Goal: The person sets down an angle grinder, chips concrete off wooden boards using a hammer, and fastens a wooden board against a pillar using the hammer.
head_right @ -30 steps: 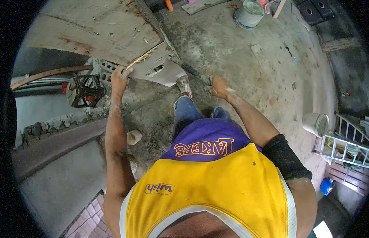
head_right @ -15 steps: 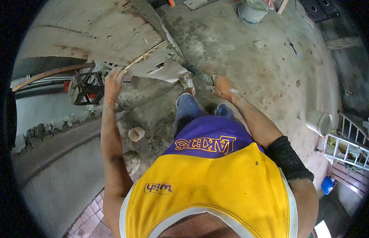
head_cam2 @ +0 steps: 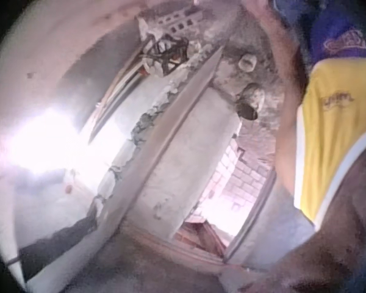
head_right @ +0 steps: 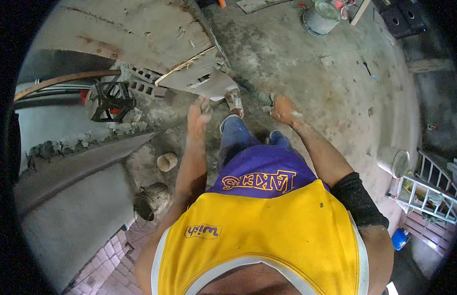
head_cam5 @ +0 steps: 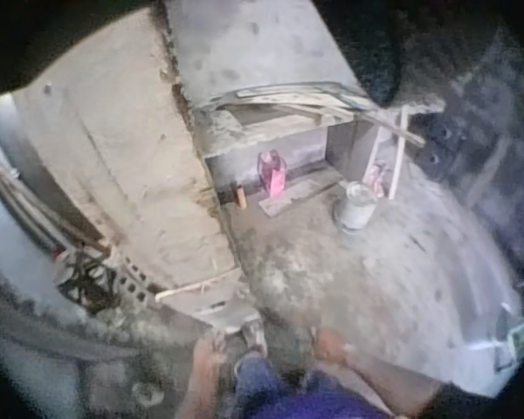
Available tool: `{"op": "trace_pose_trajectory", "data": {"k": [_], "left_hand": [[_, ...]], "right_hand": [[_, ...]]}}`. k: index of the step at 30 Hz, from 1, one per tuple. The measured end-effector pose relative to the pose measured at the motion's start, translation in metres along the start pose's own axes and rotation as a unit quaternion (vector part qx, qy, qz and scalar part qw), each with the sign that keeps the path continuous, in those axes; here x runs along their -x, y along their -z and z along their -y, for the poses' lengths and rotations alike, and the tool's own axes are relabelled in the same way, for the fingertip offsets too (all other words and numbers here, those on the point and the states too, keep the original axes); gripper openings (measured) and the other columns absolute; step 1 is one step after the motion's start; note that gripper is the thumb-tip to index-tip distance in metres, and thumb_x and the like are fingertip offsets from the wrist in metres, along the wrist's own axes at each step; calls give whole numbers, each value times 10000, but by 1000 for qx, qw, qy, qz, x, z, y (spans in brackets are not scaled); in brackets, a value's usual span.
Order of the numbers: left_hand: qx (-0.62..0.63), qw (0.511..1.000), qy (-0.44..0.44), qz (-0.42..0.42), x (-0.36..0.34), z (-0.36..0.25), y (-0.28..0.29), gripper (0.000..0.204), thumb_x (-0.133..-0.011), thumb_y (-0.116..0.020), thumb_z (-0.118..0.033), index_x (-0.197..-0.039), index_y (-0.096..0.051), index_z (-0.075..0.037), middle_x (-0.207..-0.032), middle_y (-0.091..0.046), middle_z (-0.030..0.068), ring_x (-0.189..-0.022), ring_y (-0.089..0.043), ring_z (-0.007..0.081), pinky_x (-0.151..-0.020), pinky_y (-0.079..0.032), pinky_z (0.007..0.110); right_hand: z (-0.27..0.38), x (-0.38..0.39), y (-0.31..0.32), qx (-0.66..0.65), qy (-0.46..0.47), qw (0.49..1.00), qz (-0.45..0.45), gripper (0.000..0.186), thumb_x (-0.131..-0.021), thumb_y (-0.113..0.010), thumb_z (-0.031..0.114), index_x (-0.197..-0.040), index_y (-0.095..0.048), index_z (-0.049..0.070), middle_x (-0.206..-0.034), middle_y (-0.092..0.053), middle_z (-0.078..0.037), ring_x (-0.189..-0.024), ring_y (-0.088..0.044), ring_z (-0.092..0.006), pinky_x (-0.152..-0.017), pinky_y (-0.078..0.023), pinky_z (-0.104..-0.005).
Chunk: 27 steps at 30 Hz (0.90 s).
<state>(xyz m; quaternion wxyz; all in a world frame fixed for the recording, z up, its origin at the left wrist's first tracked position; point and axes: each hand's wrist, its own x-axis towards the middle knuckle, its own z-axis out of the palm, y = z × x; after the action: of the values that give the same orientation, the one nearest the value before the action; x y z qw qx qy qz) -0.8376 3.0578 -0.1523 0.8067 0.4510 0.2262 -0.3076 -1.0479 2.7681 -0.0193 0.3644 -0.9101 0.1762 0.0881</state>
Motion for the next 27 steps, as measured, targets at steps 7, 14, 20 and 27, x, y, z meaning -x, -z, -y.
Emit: {"op": "trace_pose_trajectory", "data": {"k": [7, 14, 20, 27], "left_hand": [[54, 993, -26, -101, -55, 0, -101, 291, -953, -521, -120, -1233, -538, -40, -1204, -621, 139, -870, -632, 257, -762, -529, 431], [102, 993, 28, -60, -59, -12, -107, 351, -979, -433, -167, -1330, -452, -183, -1247, -625, 178, -850, -629, 235, -590, -445, 405], [87, 993, 9, -74, -67, -19, -106, 311, -954, -482, -130, -1262, -492, -171, -1286, -605, 187, -804, -613, 207, -508, -380, 342], [61, 997, 42, 2, -114, -27, -64, 262, -922, -532, -103, -1183, -522, -82, -1280, -567, 244, -826, -633, 252, -505, -424, 317]], "right_hand": [[-20, -2, -7, 85, -56, 994, 29, 274, -771, -677, 208, -846, -652, -55, -880, -650, -312, -858, -650, -452, -763, -509, -507], [-34, -1, -17, 6, -64, 998, 14, 239, -731, -648, 139, -841, -646, -73, -851, -646, -317, -850, -656, -462, -754, -513, -514], [-39, -6, -19, 4, -42, 999, 2, 229, -706, -639, 116, -810, -624, -87, -810, -633, -324, -838, -648, -473, -738, -507, -532], [-25, -2, -1, 39, 6, 999, 20, 270, -734, -646, 163, -891, -624, -56, -848, -644, -304, -824, -628, -481, -744, -494, -532]]}}
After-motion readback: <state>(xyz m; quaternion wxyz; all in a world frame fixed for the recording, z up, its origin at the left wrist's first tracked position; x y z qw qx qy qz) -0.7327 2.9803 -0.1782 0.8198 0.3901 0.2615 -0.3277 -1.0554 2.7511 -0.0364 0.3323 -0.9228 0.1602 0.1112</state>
